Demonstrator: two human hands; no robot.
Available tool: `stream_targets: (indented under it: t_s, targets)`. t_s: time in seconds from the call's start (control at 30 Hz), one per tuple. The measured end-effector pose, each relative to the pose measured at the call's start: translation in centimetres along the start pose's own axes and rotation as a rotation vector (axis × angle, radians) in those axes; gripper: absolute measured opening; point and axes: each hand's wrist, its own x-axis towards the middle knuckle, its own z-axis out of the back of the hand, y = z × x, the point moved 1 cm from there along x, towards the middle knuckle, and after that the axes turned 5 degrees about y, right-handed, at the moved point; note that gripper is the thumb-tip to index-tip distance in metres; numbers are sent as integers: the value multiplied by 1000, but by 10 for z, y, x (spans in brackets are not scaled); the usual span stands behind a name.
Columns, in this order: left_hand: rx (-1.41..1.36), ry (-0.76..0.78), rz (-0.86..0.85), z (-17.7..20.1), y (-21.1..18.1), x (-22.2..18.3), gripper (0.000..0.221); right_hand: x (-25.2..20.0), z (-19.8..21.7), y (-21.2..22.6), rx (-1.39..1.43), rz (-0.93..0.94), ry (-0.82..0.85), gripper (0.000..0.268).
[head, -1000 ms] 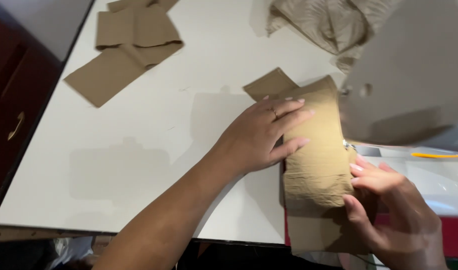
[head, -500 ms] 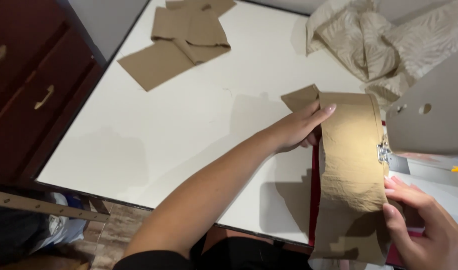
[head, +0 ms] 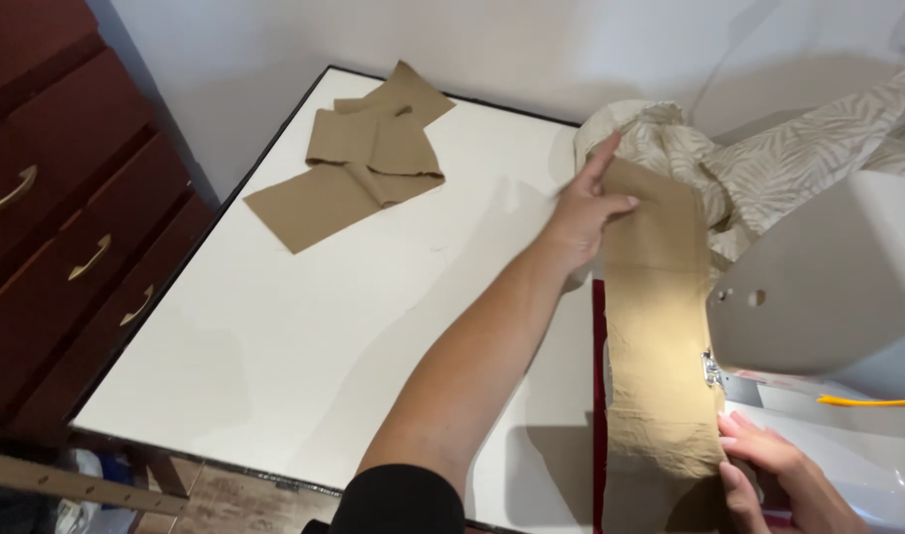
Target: Sewing fabric strips together using a sewing machine and trimming threads with scissors.
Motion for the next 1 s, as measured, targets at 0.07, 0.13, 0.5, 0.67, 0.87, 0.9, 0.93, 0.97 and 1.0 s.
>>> stream_targets:
  t_s: [0.07, 0.13, 0.5, 0.67, 0.87, 0.9, 0.93, 0.97, 1.0]
  targets:
    - [-56, 115, -12, 5, -25, -5, 93, -1, 0, -9, -11, 21, -3, 18]
    - [-109, 222, -23, 9, -49, -12, 90, -2, -1, -14, -15, 42, 1, 18]
    - [-43, -29, -113, 30, -138, -58, 50, -4, -7, -5, 8, -26, -96, 13]
    - [164, 165, -109, 18, -194, -92, 63, -3, -4, -2, 7, -29, -101, 13]
    - [346, -113, -251, 13, -223, -116, 55, -16, -23, -54, 105, 40, -127, 12]
    - [387, -239, -262, 15, -225, -117, 53, -20, -27, -63, 106, 7, -128, 13]
    - [392, -233, -259, 16, -225, -119, 53, -19, -24, -61, 110, 3, -135, 13]
    - [377, -264, -320, 19, -226, -121, 54, -19, -23, -60, 94, 19, -134, 13]
    - [361, -302, -385, 23, -228, -125, 55, -17, -21, -59, 80, 40, -128, 14]
